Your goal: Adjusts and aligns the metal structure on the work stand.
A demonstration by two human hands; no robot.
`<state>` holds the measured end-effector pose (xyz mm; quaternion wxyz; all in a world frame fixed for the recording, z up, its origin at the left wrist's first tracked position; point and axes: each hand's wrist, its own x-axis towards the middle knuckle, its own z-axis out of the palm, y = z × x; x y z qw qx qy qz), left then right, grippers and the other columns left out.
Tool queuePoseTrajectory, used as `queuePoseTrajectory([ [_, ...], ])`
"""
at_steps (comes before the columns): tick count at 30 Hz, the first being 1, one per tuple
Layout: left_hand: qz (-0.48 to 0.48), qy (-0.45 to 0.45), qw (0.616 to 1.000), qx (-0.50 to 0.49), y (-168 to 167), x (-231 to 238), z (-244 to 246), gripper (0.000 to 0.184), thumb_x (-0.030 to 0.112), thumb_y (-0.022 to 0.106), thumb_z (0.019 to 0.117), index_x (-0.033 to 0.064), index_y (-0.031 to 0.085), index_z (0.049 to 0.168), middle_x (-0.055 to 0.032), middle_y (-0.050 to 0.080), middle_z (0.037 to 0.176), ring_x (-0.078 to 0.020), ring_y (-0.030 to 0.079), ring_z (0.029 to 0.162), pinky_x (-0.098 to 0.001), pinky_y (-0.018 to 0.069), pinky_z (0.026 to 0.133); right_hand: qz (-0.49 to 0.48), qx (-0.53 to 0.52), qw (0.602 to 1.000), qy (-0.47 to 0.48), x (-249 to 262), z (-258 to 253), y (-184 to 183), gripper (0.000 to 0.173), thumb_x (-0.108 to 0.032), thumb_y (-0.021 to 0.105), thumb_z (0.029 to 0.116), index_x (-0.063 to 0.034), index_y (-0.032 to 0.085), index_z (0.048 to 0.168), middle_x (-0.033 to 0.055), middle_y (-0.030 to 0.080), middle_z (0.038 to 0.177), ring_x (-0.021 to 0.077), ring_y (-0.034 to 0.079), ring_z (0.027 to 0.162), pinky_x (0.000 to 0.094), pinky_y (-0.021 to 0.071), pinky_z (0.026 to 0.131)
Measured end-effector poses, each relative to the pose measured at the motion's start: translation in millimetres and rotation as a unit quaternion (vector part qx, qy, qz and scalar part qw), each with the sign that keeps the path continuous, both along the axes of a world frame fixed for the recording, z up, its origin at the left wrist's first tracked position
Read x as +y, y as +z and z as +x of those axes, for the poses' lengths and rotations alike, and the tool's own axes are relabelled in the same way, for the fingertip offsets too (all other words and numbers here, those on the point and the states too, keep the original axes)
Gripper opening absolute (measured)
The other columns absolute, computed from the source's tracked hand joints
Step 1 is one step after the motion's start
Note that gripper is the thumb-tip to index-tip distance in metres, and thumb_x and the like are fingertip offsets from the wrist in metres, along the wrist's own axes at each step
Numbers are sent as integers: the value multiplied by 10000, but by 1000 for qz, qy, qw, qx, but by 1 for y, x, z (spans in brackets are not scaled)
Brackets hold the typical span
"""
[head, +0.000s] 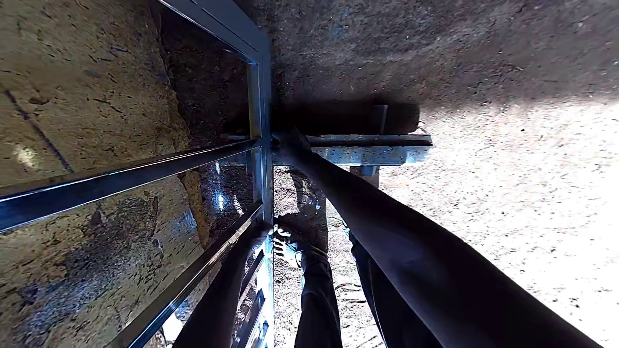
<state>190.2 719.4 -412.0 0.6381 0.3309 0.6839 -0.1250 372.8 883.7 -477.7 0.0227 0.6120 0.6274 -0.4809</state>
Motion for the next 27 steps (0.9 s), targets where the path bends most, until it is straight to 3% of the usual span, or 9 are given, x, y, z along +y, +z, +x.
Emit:
queuePoseTrajectory([
  [6, -3, 28, 999, -36, -2, -2, -3, 364, -42, 621, 914, -98, 566, 1269, -184, 644, 1114, -180, 620, 1004, -339, 515, 928, 45, 37, 998, 2, -3, 1, -11, 377, -225, 752, 900, -53, 698, 1231, 171, 614, 1341, 336, 603, 1242, 532, 507, 1010],
  [9, -9, 24, 999, -44, 1, 1, -1, 373, -36, 610, 922, -101, 553, 1285, -182, 639, 1130, -174, 615, 1019, -328, 509, 935, 85, 83, 993, -26, -1, 8, -20, 321, -157, 747, 885, 22, 700, 1149, 208, 672, 1182, 351, 667, 1088, 519, 539, 953],
  [12, -26, 33, 998, -47, 9, 4, 6, 346, -35, 597, 950, -107, 544, 1284, -177, 631, 1113, -159, 607, 993, -310, 505, 922, 58, 102, 989, -92, 5, 28, -16, 420, -132, 788, 881, 39, 671, 1246, 223, 713, 1099, 345, 697, 1001, 495, 543, 940],
  [15, -44, 21, 997, -55, 17, 8, 11, 368, -31, 588, 955, -111, 521, 1308, -174, 625, 1120, -143, 604, 986, -290, 502, 917, 76, 126, 977, -156, -2, 52, -10, 289, -74, 759, 877, 57, 666, 1118, 211, 701, 974, 298, 695, 840, 447, 570, 806],
  [17, -44, 21, 997, -56, 19, 9, 14, 368, -34, 588, 956, -114, 520, 1309, -172, 622, 1116, -133, 600, 980, -278, 500, 912, 65, 143, 962, -222, -12, 70, -10, 237, -81, 758, 897, 64, 673, 1063, 190, 711, 928, 247, 713, 780, 410, 599, 768],
  [21, -43, 47, 996, -64, 17, 7, 13, 340, -42, 580, 946, -97, 530, 1278, -128, 618, 1056, -98, 600, 926, -254, 514, 859, 67, 270, 889, -365, -42, 97, -10, 202, 56, 716, 864, 69, 631, 1047, 132, 679, 941, 163, 715, 767, 353, 647, 748],
  [23, -43, 33, 996, -64, 14, 6, 11, 352, -35, 588, 945, -107, 536, 1285, -152, 627, 1089, -112, 601, 961, -265, 506, 897, 123, 295, 888, -330, -61, 104, -5, 238, 63, 693, 864, 72, 682, 1101, 131, 716, 1011, 127, 710, 832, 309, 623, 781],
  [24, -40, 27, 997, -64, 13, 7, 10, 359, -37, 596, 941, -113, 538, 1287, -165, 632, 1101, -122, 603, 971, -274, 502, 911, 185, 290, 894, -287, -69, 105, -7, 190, 53, 678, 863, 66, 717, 1048, 128, 738, 1017, 104, 709, 855, 274, 608, 789],
  [27, -34, 23, 997, -70, 11, 5, 9, 374, -43, 591, 929, -106, 524, 1292, -143, 623, 1081, -95, 599, 953, -252, 503, 892, 337, 241, 901, -128, -85, 109, -19, 152, 50, 624, 890, 32, 770, 928, 174, 756, 1058, 219, 738, 1009, 339, 600, 922],
])
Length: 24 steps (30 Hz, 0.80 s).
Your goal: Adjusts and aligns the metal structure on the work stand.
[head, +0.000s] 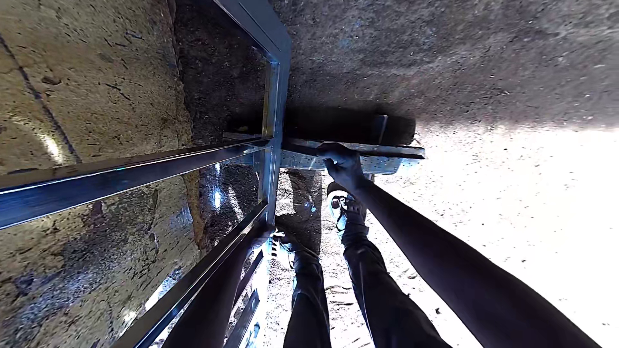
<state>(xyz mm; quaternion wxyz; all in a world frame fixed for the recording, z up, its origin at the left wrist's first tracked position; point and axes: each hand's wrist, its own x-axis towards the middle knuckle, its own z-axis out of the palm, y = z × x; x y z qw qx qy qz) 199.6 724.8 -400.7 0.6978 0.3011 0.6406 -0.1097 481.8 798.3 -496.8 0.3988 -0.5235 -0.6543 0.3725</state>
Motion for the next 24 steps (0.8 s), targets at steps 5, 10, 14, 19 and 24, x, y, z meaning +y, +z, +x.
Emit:
queuePoseTrajectory([
  [5, -2, -17, 1000, 26, -9, 3, -10, 352, -23, 593, 945, -111, 542, 1282, -192, 629, 1126, -175, 604, 1007, -328, 502, 931, 47, -126, 977, 163, -14, 16, -26, 229, 51, 606, 912, -31, 786, 1028, 165, 695, 1310, 321, 658, 1241, 446, 519, 1075],
  [10, -15, -40, 996, 73, 11, 23, -3, 358, -45, 603, 967, -125, 534, 1309, -245, 625, 1173, -237, 590, 1051, -365, 464, 974, -17, -196, 972, 124, -17, -7, -19, 510, -177, 750, 879, -17, 639, 1350, 208, 632, 1379, 393, 606, 1276, 535, 465, 1099],
  [14, 3, -30, 999, 22, -8, 5, -12, 359, -23, 604, 951, -117, 541, 1292, -205, 635, 1132, -189, 607, 1021, -336, 495, 950, -17, -237, 969, 61, -8, -30, -21, 330, -162, 753, 876, -40, 752, 1183, 183, 709, 1200, 399, 651, 1125, 578, 495, 964],
  [19, -27, 4, 1000, -15, 1, 1, 6, 404, -29, 602, 935, -113, 511, 1320, -198, 622, 1152, -167, 609, 1018, -312, 506, 935, -24, -233, 968, 87, -6, -38, -19, 261, -141, 716, 901, -40, 767, 1135, 167, 722, 1142, 376, 664, 1094, 555, 516, 942],
  [24, -28, -2, 999, -18, -1, 3, 6, 382, -36, 589, 935, -115, 517, 1302, -187, 622, 1120, -158, 607, 995, -307, 508, 920, -33, -187, 977, 99, 7, -59, -20, 270, -62, 695, 899, -36, 767, 1158, 181, 713, 1197, 385, 652, 1146, 552, 509, 970],
])
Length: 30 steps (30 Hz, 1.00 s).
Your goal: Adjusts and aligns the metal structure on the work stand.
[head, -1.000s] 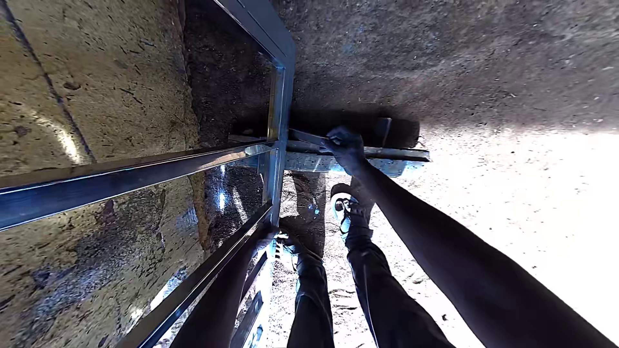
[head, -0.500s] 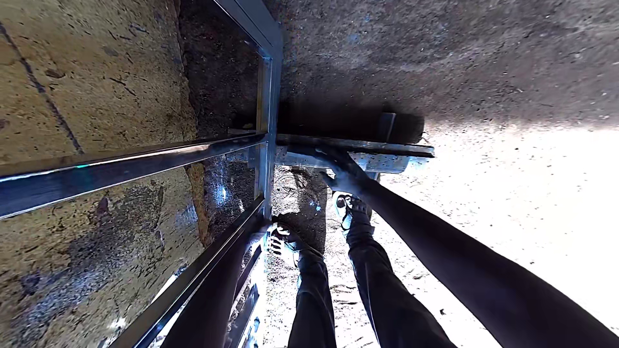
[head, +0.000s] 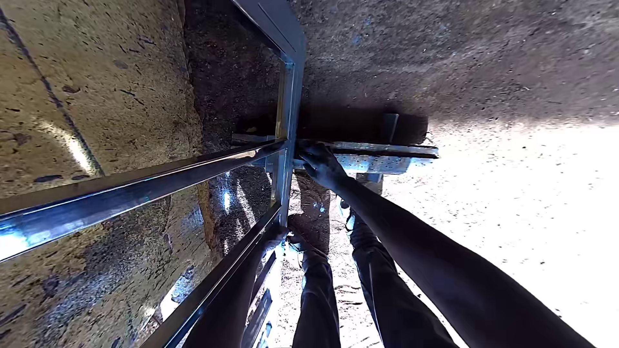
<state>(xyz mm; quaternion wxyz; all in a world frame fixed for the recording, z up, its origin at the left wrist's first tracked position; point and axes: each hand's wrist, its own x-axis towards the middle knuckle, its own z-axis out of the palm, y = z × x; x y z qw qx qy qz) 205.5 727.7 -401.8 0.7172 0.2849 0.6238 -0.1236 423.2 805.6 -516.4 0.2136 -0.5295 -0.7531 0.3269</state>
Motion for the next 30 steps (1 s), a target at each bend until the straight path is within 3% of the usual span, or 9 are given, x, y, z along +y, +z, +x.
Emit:
queuePoseTrajectory([
  [6, 0, -10, 1000, 18, 0, 0, 0, 374, -29, 606, 936, -111, 536, 1294, -200, 630, 1132, -176, 613, 1008, -323, 508, 927, 17, 58, 998, 16, 3, 3, -1, 246, -24, 681, 877, -30, 786, 1099, 186, 722, 1135, 366, 666, 1103, 502, 526, 989],
  [10, -23, -46, 998, 39, 27, 23, 15, 346, -66, 578, 949, -130, 528, 1285, -212, 612, 1140, -186, 587, 1009, -316, 486, 934, 40, 81, 993, 78, 7, 15, -4, 210, -34, 663, 896, -84, 798, 1049, 127, 733, 1160, 316, 664, 1132, 498, 515, 996],
  [15, 14, -6, 1000, 12, 0, 1, -3, 358, -32, 591, 945, -118, 534, 1288, -193, 626, 1118, -168, 603, 996, -312, 502, 922, 39, 44, 998, 22, -5, 11, -6, 228, -73, 677, 907, -31, 776, 1108, 184, 712, 1147, 375, 658, 1106, 532, 528, 952],
  [19, 19, -25, 999, 30, 0, 5, -6, 364, -15, 591, 957, -111, 535, 1304, -200, 634, 1142, -173, 610, 1023, -324, 497, 949, 44, 47, 998, 20, -2, -8, -7, 222, -55, 674, 900, -35, 783, 1092, 172, 720, 1140, 366, 665, 1107, 516, 528, 974],
  [26, 23, -16, 999, 39, 2, 2, -6, 319, -25, 605, 946, -126, 558, 1245, -175, 637, 1066, -138, 604, 953, -291, 499, 903, 47, 46, 998, 18, -4, -10, -6, 226, -71, 670, 905, -39, 779, 1099, 174, 705, 1135, 360, 649, 1105, 497, 513, 992],
  [30, 18, -5, 999, 40, 0, 3, -7, 360, -20, 598, 956, -119, 527, 1295, -178, 634, 1101, -138, 610, 978, -284, 504, 914, 22, 1, 999, -25, 10, 16, -5, 298, -90, 761, 799, 6, 760, 1082, 213, 705, 1110, 407, 656, 1089, 527, 525, 976],
])
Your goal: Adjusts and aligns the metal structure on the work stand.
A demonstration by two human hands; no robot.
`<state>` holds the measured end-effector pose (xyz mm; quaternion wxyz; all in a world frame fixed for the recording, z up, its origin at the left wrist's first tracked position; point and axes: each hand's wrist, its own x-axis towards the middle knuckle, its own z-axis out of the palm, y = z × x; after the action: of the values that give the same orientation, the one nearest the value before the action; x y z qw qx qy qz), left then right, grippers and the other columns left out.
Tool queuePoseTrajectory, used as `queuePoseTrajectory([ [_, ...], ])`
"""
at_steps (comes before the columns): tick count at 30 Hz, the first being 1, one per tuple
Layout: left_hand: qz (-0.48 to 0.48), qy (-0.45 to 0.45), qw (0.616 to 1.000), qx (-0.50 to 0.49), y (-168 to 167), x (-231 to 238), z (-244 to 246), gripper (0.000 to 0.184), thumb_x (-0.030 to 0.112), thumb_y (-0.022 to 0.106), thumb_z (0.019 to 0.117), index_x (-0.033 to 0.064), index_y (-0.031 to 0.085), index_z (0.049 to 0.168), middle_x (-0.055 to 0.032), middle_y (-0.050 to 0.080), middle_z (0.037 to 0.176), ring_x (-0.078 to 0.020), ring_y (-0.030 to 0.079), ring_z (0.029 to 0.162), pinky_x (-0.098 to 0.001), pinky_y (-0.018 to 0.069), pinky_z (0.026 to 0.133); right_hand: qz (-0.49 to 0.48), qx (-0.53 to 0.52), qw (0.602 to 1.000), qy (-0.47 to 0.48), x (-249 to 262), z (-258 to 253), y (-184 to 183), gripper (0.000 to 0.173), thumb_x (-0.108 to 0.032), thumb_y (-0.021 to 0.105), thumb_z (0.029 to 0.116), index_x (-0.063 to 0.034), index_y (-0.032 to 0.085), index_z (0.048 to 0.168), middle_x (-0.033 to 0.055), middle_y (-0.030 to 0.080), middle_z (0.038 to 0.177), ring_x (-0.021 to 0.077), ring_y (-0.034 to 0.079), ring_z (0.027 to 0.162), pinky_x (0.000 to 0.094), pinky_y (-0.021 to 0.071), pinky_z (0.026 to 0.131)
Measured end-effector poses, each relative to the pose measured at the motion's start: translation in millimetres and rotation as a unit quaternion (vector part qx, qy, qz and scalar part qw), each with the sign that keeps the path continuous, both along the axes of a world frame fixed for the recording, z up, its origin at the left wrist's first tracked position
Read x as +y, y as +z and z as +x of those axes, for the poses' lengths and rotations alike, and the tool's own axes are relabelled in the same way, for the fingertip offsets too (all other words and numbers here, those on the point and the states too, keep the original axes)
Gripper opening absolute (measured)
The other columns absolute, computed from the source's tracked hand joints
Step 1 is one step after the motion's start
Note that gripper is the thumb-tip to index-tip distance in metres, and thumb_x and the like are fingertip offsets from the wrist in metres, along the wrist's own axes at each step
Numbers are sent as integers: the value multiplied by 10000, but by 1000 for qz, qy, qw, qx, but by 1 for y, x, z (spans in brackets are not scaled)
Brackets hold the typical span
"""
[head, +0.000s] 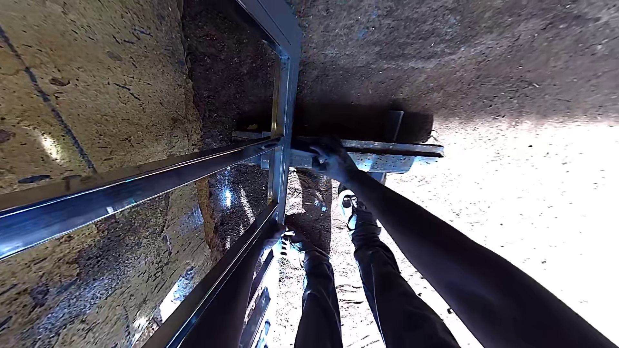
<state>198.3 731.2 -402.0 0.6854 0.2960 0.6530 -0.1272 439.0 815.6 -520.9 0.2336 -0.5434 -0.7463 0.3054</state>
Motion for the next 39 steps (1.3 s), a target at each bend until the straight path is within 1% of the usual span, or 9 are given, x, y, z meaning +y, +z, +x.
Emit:
queuePoseTrajectory([
  [5, -12, -4, 1000, 0, 4, 2, 1, 340, -14, 585, 972, -118, 532, 1291, -187, 634, 1116, -154, 610, 993, -297, 502, 923, -38, 50, 998, 8, 25, 14, 10, 287, -27, 739, 768, 15, 769, 1051, 223, 698, 1034, 399, 654, 1030, 511, 533, 914],
  [10, -26, -37, 999, 6, 25, 16, 17, 321, -30, 579, 974, -146, 539, 1272, -228, 627, 1138, -196, 602, 1010, -305, 492, 927, -86, 86, 987, 109, 50, 4, 4, 199, -29, 660, 895, -49, 798, 1036, 186, 691, 1235, 368, 624, 1197, 559, 472, 1040],
  [13, -53, -27, 998, 4, 21, 11, 21, 335, -7, 562, 993, -120, 527, 1306, -222, 621, 1175, -202, 611, 1035, -340, 499, 950, -134, 66, 982, 116, 57, 6, 7, 161, -52, 663, 936, -61, 788, 1038, 145, 725, 1157, 302, 677, 1129, 509, 518, 1010],
  [16, -21, -33, 999, -17, -4, -8, 7, 374, 45, 591, 969, -105, 545, 1308, -199, 649, 1151, -176, 636, 1030, -322, 514, 954, -104, 75, 990, 62, 52, -1, 10, 182, -25, 693, 906, -47, 780, 1065, 150, 748, 1112, 299, 707, 1076, 483, 545, 992],
  [21, -49, -25, 998, -9, 10, 3, 14, 328, 13, 561, 987, -113, 538, 1289, -218, 619, 1174, -208, 602, 1055, -356, 494, 956, -103, 124, 983, -84, 38, -44, 18, 216, 18, 718, 834, 77, 681, 1039, 214, 740, 973, 334, 736, 915, 475, 588, 864],
  [25, -43, -25, 999, -4, 16, 7, 18, 344, -5, 564, 989, -119, 531, 1312, -227, 623, 1176, -214, 607, 1043, -359, 489, 963, -120, 152, 977, -89, 32, -46, 17, 377, 35, 720, 836, 69, 600, 1191, 169, 757, 953, 285, 749, 905, 441, 598, 862],
  [29, -55, -30, 998, 7, 20, 12, 24, 306, -15, 546, 994, -110, 541, 1285, -212, 619, 1155, -197, 597, 1022, -337, 492, 929, -97, 125, 985, -73, 34, -42, 16, 359, 11, 734, 793, 34, 616, 1131, 142, 754, 932, 313, 718, 952, 560, 482, 958],
  [35, -70, -18, 997, 2, 22, 14, 24, 324, -9, 519, 1014, -109, 511, 1322, -217, 602, 1177, -196, 594, 1016, -346, 498, 919, -177, 122, 976, -46, 16, -50, 13, 782, -3, 776, 776, 119, 405, 1454, 221, 704, 1205, 380, 633, 1220, 584, 394, 1129],
  [39, -84, -41, 996, -2, 21, 17, 24, 315, 1, 517, 1026, -121, 518, 1316, -227, 600, 1201, -211, 583, 1039, -343, 482, 941, -145, 116, 981, -57, 14, -45, 7, 804, -50, 830, 776, 86, 428, 1459, 186, 726, 1191, 333, 683, 1165, 514, 499, 1068],
])
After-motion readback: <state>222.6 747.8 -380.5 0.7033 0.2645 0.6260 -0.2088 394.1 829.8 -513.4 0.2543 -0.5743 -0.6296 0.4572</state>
